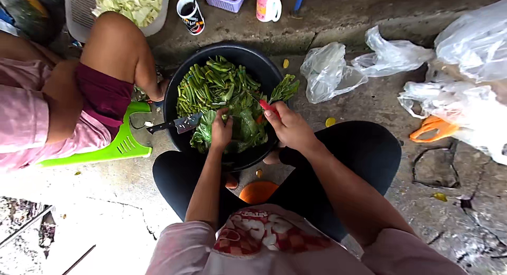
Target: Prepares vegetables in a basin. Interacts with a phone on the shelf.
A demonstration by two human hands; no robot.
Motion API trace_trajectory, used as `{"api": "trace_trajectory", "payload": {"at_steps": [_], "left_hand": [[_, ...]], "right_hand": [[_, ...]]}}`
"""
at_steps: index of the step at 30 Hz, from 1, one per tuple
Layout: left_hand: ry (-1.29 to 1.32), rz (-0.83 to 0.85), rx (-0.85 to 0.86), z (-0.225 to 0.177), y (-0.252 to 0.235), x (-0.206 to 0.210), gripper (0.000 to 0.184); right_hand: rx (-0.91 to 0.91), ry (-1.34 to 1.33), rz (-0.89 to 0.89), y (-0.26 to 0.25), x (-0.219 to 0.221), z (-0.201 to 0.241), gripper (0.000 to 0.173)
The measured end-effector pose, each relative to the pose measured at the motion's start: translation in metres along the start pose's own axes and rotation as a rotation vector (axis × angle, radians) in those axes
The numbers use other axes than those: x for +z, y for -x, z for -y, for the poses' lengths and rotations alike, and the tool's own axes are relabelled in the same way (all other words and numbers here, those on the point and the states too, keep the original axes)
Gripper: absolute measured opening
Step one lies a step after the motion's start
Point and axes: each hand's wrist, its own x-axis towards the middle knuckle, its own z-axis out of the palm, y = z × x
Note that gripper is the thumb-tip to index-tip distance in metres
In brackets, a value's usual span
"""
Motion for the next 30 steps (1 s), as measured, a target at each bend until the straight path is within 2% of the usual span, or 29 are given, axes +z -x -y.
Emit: {"api": "trace_trajectory", "payload": {"at_steps": [3,6,10,14,22,30], "left_hand": [[0.323,0.120,0.000,-0.018,0.009,-0.030,0.044],[0.564,0.244,-0.019,-0.022,0.013,-0.051,0.031],[0.373,0.229,0.081,-0.018,0.020,-0.064,0.023],[0.207,0.157,0.217,-0.012,0.027,-0.057,0.026],[0.034,-0.033,0.526,-0.005,0.020,-0.046,0.020],[0.073,-0.048,0.568,-0.005,0.024,-0.046,0.018]], "right_hand": [[-0.123,-0.014,-0.023,-0.002,0.004,-0.003,0.041],[-0.165,0.004,-0.041,-0.002,0.008,0.000,0.042],[-0.254,0.015,-0.054,0.002,0.013,0.004,0.041],[-0.280,0.087,-0.029,0.001,0.020,0.006,0.040],[-0.504,0.217,-0.196,0.000,0.032,0.012,0.045],[-0.523,0.236,-0.187,-0.006,0.041,0.019,0.046]]}}
